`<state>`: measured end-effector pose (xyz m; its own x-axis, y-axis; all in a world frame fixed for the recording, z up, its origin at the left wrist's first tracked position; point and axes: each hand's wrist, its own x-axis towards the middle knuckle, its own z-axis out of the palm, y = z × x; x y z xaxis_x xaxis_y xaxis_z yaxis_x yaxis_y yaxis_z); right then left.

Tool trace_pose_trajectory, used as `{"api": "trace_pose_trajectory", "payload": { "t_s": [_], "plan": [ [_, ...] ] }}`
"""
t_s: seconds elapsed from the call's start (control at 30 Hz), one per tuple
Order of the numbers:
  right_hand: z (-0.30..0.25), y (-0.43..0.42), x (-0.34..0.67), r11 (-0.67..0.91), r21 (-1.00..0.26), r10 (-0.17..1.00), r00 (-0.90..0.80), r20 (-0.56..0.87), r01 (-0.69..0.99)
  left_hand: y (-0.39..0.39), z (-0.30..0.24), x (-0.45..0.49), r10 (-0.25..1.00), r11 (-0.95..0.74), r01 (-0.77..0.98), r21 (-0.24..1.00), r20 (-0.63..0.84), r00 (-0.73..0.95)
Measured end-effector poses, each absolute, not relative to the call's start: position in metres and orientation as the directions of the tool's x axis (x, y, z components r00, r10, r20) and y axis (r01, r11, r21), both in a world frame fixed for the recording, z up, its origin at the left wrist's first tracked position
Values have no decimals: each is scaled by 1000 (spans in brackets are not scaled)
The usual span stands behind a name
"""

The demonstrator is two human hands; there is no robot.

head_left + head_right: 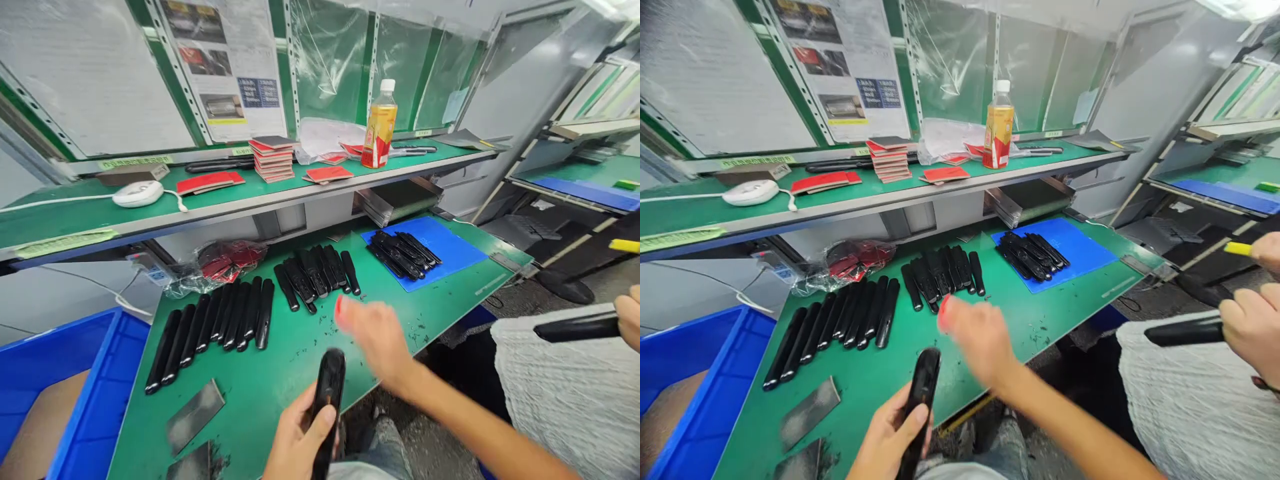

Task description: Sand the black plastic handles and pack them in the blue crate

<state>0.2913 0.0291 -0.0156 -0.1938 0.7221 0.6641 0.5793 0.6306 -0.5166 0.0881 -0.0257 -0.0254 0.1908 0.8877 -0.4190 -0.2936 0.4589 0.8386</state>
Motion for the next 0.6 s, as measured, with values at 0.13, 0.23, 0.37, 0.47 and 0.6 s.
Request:
{"api": "trace_pose_trajectory", "payload": {
  "t_s": [0.13,0.23,0.37,0.47,0.6],
  "plan": [
    [2,44,307,409,-688,870,-29,491,599,-30,-25,84,941,338,-225,914,-334,59],
    [-1,14,290,322,-867,936,9,352,382,-18,-19,85,932,354,-343,870,-359,50],
    [-24,-18,268,221,-965,975,-22,220,144,9,-3,77,900,328,-702,632,-435,29],
    [-33,-18,266,229,-957,972,-87,217,178,32,5,72,897,226,-777,588,-437,-69],
    [-29,-13,256,730,-614,680,-412,607,299,63,3,77,780,131,-924,359,-613,-128]
  ]
}}
